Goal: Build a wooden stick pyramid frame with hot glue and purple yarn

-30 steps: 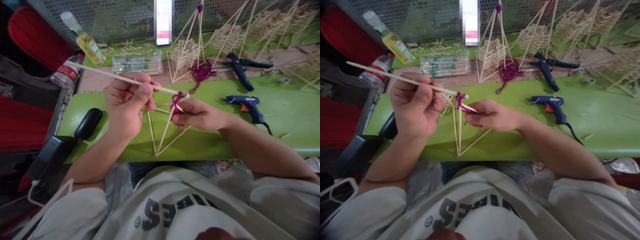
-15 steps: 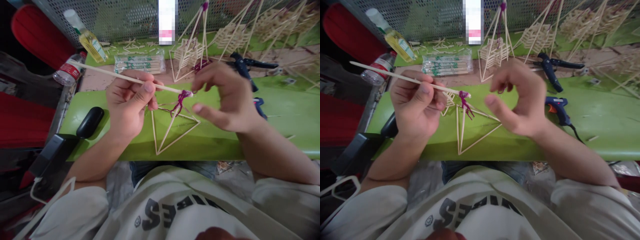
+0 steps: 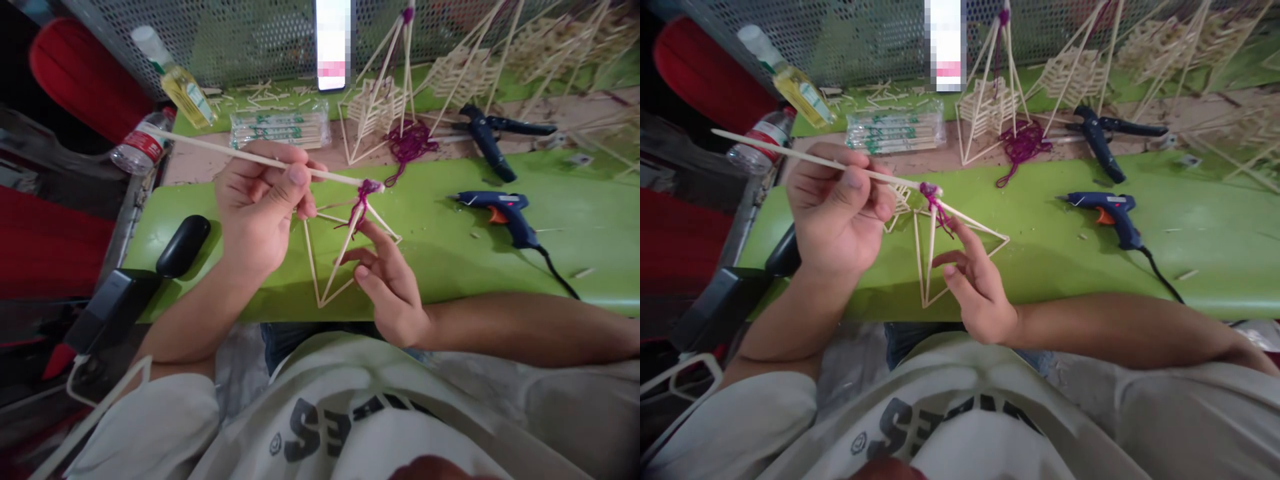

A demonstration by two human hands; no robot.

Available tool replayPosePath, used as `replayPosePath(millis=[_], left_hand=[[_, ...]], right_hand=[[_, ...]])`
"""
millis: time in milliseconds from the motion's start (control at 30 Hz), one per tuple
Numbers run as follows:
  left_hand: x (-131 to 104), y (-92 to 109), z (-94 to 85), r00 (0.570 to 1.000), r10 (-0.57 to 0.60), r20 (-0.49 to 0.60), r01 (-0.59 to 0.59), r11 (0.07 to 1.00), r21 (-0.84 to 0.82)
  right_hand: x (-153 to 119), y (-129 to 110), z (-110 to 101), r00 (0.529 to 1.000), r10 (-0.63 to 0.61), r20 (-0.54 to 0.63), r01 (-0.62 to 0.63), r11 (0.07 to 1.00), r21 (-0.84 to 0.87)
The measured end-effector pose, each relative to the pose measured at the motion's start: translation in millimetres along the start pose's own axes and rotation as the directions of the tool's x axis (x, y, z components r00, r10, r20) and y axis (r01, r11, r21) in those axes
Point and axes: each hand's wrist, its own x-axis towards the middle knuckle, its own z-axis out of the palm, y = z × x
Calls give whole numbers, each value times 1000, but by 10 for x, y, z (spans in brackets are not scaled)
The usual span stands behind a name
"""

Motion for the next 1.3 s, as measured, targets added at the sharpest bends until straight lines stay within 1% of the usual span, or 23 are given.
replayPosePath(millis=[100,167,233,300,367,500,600,700,933,1100,1300], left_hand=[[-4,9,13,1000,-13,-2,13,1000,-17],[-4,6,15,1000,-10,8,10,999,-44],[-4,-3,11,1000,0,26,2,998,-64],[-5,-10,8,999,2,37,1,998,-71],[-7,-9,9,999,-8,39,11,998,-68],[-9,9,21,1000,-17,24,19,997,-75],[-12,21,23,999,-34,22,35,996,-84],[-25,30,16,998,-48,33,51,994,-97],[-59,76,22,992,-123,8,124,991,-50],[-59,84,17,987,-159,12,159,985,-64],[-71,92,22,979,-204,-19,203,978,-37]], right_hand=[[122,36,31,992,83,97,-96,987,132],[182,25,63,987,114,113,-134,974,181],[232,13,93,990,118,83,-132,973,189],[278,21,114,995,99,27,-102,980,173],[321,59,122,997,76,-5,-74,981,178],[355,168,102,998,58,9,-58,970,236],[345,195,72,998,51,42,-60,971,232],[350,152,52,995,64,73,-78,973,217],[372,38,43,994,82,74,-92,985,148],[363,27,34,993,84,82,-92,991,100],[386,17,33,993,76,93,-84,993,78]])
